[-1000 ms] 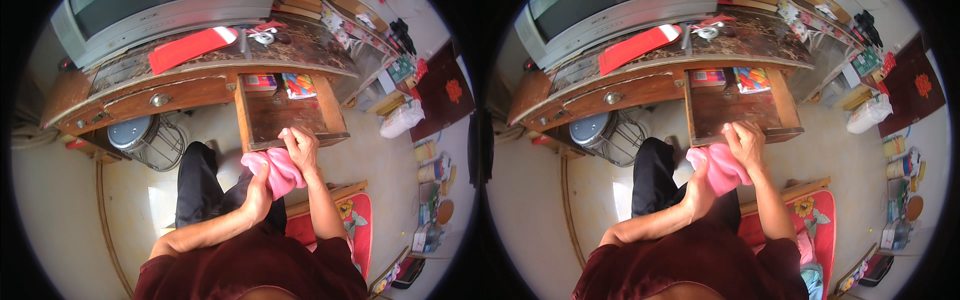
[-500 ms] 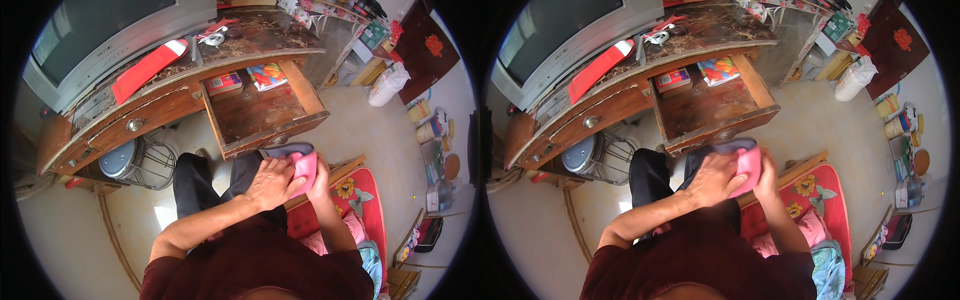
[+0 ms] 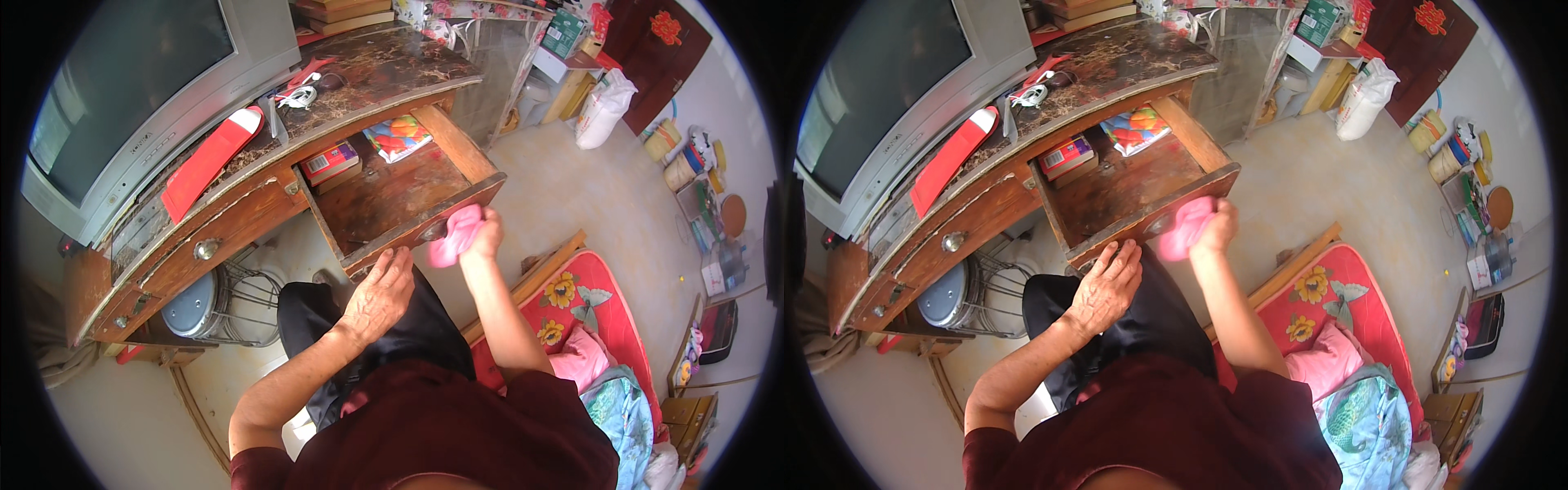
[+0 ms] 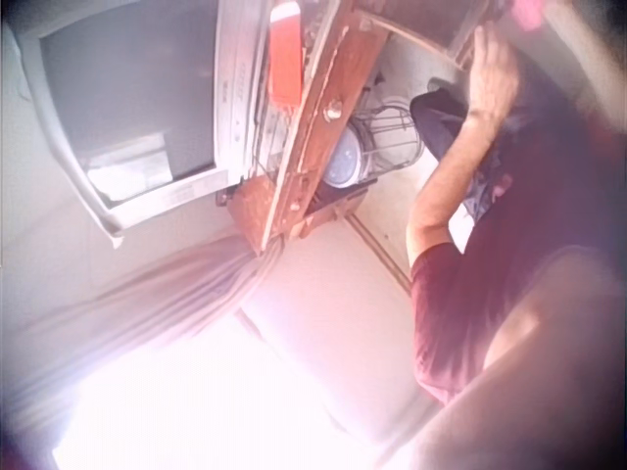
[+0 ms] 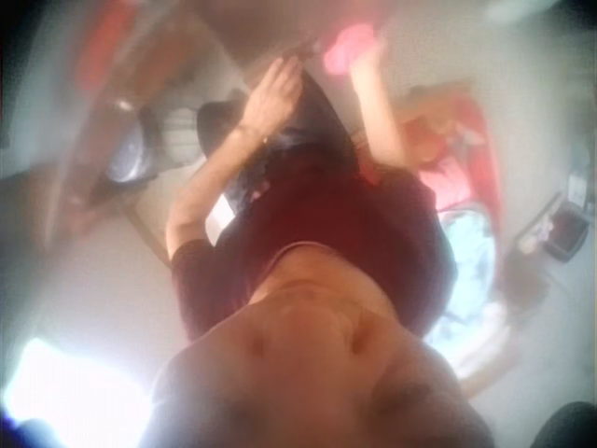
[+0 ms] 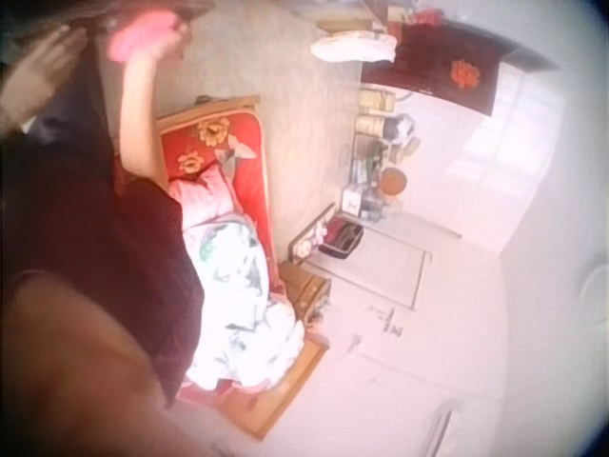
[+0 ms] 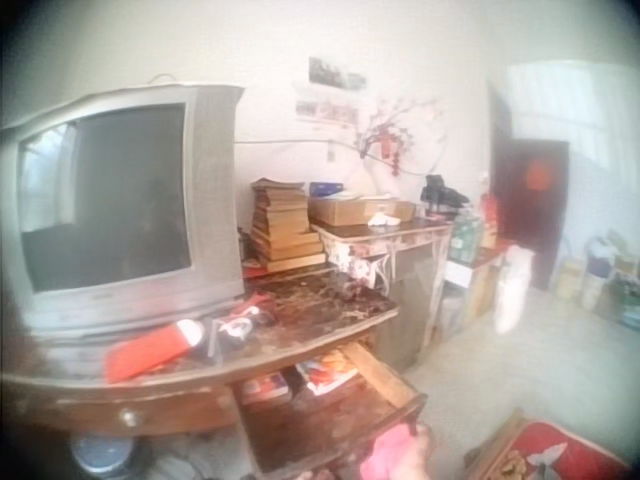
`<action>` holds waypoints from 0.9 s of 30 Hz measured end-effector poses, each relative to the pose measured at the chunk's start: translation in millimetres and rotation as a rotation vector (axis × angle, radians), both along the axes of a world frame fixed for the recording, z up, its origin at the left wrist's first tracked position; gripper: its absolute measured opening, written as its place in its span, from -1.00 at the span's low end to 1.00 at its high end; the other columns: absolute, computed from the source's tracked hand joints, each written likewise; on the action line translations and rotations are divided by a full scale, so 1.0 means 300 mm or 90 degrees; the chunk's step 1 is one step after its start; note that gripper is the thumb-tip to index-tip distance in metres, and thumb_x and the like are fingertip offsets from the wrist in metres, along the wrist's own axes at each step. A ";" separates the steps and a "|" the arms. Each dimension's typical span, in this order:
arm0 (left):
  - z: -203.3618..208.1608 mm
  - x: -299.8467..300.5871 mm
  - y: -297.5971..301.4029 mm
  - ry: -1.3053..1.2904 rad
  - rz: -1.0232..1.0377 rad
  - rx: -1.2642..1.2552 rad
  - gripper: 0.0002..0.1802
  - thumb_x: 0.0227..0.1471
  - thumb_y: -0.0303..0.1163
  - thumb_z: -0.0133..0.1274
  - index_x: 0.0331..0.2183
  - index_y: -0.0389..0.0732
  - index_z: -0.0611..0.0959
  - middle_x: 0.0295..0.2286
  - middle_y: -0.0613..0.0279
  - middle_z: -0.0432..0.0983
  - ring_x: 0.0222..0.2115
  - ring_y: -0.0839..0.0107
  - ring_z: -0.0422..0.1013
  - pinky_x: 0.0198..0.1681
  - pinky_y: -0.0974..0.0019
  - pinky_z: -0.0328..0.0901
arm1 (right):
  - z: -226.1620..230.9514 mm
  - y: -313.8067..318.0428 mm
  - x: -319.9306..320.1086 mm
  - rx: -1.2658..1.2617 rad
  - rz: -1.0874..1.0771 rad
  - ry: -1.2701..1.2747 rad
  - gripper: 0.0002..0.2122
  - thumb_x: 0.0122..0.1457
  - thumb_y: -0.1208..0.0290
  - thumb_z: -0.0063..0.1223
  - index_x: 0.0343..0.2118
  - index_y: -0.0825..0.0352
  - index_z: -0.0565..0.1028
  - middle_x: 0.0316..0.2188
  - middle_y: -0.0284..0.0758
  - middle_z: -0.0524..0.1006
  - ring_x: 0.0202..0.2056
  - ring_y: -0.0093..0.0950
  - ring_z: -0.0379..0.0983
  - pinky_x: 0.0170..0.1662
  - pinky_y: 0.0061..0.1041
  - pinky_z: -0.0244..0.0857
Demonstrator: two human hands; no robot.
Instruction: The person wipes the top of a TV stand with a cloth, opens a drawer to handle red envelopes and other items inside, and then wipes the seat of a wooden chair.
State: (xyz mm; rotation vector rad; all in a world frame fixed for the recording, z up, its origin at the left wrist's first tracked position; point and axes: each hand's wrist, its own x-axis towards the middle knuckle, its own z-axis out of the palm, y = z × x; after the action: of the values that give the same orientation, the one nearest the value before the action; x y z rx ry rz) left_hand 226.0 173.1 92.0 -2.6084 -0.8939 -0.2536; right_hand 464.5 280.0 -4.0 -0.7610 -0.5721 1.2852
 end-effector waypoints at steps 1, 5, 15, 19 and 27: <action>-0.007 0.000 0.004 0.000 0.001 -0.003 -0.65 -0.13 -0.37 0.00 -0.24 -0.31 0.58 -0.05 0.06 0.38 0.11 0.16 0.17 0.22 0.07 0.00 | 0.010 -0.026 -0.058 -0.137 -0.023 -0.014 -0.64 0.18 0.26 -0.44 -0.57 0.35 0.38 -0.63 -0.20 0.46 -0.51 -0.27 0.43 -0.29 -0.36 0.37; -0.017 -0.007 -0.004 -0.101 -0.061 -0.079 -0.70 -0.21 -0.39 0.04 -0.32 -0.30 0.57 -0.24 0.13 0.41 -0.08 0.23 0.30 0.03 0.14 0.17 | 0.103 -0.191 -0.241 -0.114 0.425 0.228 -0.25 0.18 -0.05 -0.71 -0.23 0.62 0.46 -0.31 0.06 0.52 -0.26 -0.10 0.47 -0.03 -0.24 0.30; -0.040 -0.144 -0.116 -0.198 -0.100 -0.115 -0.77 -0.30 -0.43 0.15 -0.45 -0.25 0.56 -0.40 0.16 0.43 -0.32 0.28 0.37 -0.07 0.17 0.22 | 0.142 -0.235 -0.429 -0.436 0.070 0.124 -0.70 0.20 0.25 -0.38 -0.44 0.30 0.42 -0.46 -0.29 0.53 -0.46 -0.44 0.47 -0.33 -0.39 0.43; -0.063 -0.165 -0.124 -0.182 -0.083 -0.172 -0.79 -0.30 -0.44 0.15 -0.47 -0.24 0.56 -0.41 0.17 0.43 -0.31 0.27 0.37 -0.04 0.15 0.22 | 0.139 -0.271 -0.444 -0.330 0.211 0.396 -0.67 0.16 0.31 -0.35 -0.49 0.51 0.36 -0.52 -0.07 0.50 -0.48 -0.21 0.45 -0.22 -0.22 0.38; -0.125 -0.190 -0.137 -0.227 -0.059 -0.183 -0.86 -0.25 -0.46 0.11 -0.49 -0.23 0.54 -0.49 0.20 0.39 -0.39 0.30 0.36 -0.04 0.12 0.21 | 0.264 -0.283 -0.246 -0.071 -0.118 0.043 -0.84 0.16 0.36 -0.16 -0.42 0.36 0.37 -0.63 -0.39 0.37 -0.58 -0.57 0.29 -0.50 -0.61 0.22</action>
State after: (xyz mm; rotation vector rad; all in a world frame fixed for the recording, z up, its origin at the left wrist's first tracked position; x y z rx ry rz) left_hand 168.9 132.0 54.5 -2.9298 -0.9876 -0.6789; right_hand 390.8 195.0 75.2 -0.8405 -0.3685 1.1733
